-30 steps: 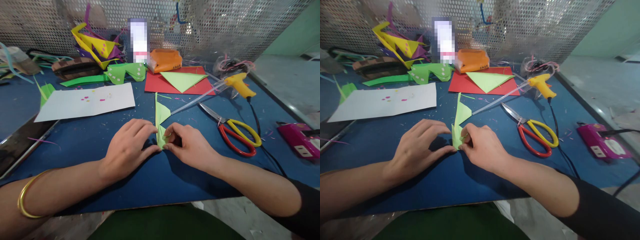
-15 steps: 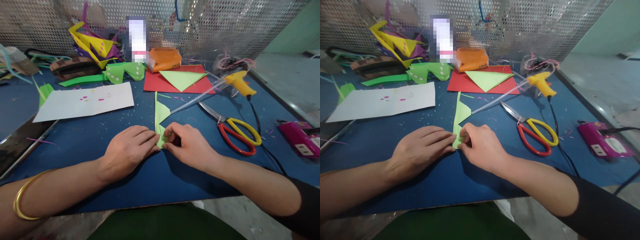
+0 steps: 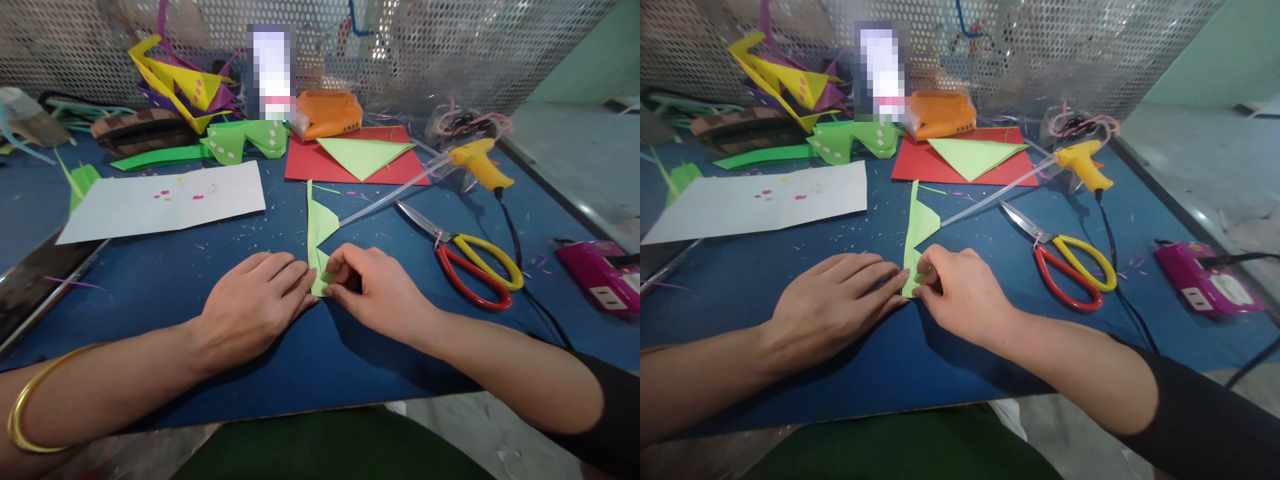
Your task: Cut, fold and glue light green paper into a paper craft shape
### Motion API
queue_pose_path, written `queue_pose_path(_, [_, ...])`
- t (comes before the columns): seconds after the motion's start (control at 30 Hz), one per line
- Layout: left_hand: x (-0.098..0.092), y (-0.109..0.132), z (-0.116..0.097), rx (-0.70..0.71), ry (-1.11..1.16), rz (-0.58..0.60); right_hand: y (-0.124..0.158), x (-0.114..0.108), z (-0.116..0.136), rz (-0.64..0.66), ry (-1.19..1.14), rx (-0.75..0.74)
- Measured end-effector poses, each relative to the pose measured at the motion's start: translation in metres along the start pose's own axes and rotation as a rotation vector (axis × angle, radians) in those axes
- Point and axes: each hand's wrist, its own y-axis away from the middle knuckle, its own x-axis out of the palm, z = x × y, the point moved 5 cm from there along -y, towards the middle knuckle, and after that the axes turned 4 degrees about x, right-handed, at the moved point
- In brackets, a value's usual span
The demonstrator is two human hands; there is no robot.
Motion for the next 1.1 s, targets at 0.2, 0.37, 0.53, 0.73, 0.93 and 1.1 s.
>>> queue_pose_path(0.2, [0.004, 0.0, 0.009, -0.131, 0.15, 0.02, 0.001, 0.002, 0.001, -0.007, 0.027, -0.045])
queue_pose_path(0.37, [0.004, 0.0, 0.018, -0.255, 0.303, -0.052, 0.001, 0.003, 0.001, 0.008, 0.037, -0.061])
queue_pose_path(0.53, [-0.003, 0.001, 0.009, -0.109, 0.156, -0.132, -0.001, 0.004, 0.002, 0.014, 0.072, -0.077])
queue_pose_path(0.73, [-0.006, 0.005, -0.012, 0.128, 0.117, -0.076, -0.001, 0.006, 0.002, 0.024, 0.064, -0.087])
queue_pose_path(0.93, [-0.009, 0.004, -0.017, 0.133, 0.171, 0.045, 0.0, 0.001, 0.0, 0.052, 0.051, -0.094])
queue_pose_path(1.1, [-0.01, 0.003, -0.015, 0.109, 0.188, 0.064, -0.002, -0.015, -0.008, 0.076, -0.175, 0.009])
